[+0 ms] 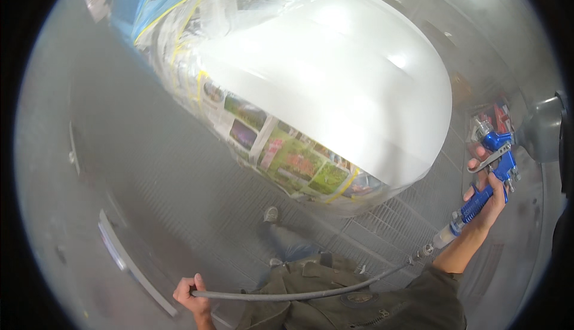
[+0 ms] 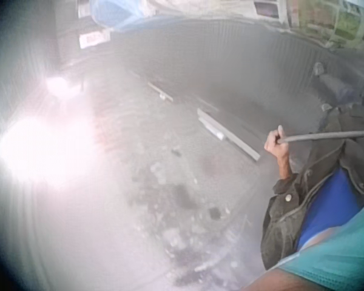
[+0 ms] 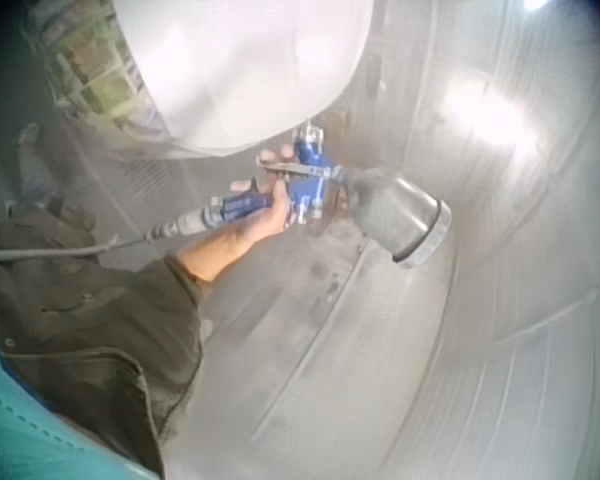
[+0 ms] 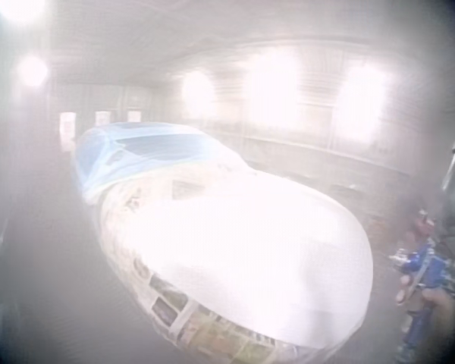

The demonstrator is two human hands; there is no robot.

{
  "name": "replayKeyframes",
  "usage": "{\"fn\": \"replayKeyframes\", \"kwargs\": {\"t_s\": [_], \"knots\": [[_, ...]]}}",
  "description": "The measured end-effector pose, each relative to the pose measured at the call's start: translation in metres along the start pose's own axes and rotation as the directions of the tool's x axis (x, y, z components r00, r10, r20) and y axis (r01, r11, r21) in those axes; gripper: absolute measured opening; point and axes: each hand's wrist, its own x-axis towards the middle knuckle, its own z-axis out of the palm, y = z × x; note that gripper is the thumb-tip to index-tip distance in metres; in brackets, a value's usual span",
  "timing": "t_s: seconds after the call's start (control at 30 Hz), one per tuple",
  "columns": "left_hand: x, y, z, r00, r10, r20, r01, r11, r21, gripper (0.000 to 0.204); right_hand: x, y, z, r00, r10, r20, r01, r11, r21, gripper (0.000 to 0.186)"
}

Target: The person uses a spray gun to apply white paint to a car hood in a paint booth. The hood is masked with newspaper and tape, and the person moves around the hood to apply even coats of paint.

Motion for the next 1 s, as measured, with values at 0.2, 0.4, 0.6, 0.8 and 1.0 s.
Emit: {"fn": "replayKeyframes", "kwargs": {"t_s": [0.2, 0.4, 0.6, 0.8, 1.0], "knots": [[0.136, -0.058, 0.061, 1.0, 0.014, 0.022, -0.011, 0.993, -0.115, 0.031, 0.013, 0.026, 0.072, 0.974, -0.071, -0.217, 0.055, 0.996, -0.076, 0.053], [0.253, -0.096, 0.086, 0.992, -0.026, 0.124, 0.055, 0.971, -0.232, 0.03, 0.054, 0.029, 0.133, 0.978, -0.017, -0.206, 0.01, 0.999, -0.039, 0.049], [0.347, -0.121, 0.149, 0.947, -0.079, 0.312, 0.227, 0.85, -0.475, 0.031, 0.122, 0.032, 0.191, 0.962, 0.073, -0.264, -0.093, 0.993, -0.065, 0.047], [0.468, -0.108, 0.162, 0.939, 0.063, 0.338, 0.13, 0.846, -0.518, 0.036, 0.205, 0.034, 0.227, 0.943, 0.095, -0.319, -0.136, 0.985, -0.11, 0.038], [0.548, -0.102, 0.149, 0.913, 0.02, 0.408, 0.178, 0.88, -0.441, 0.015, 0.341, 0.068, 0.293, 0.907, 0.162, -0.388, -0.219, 0.97, -0.107, 0.038]]}}
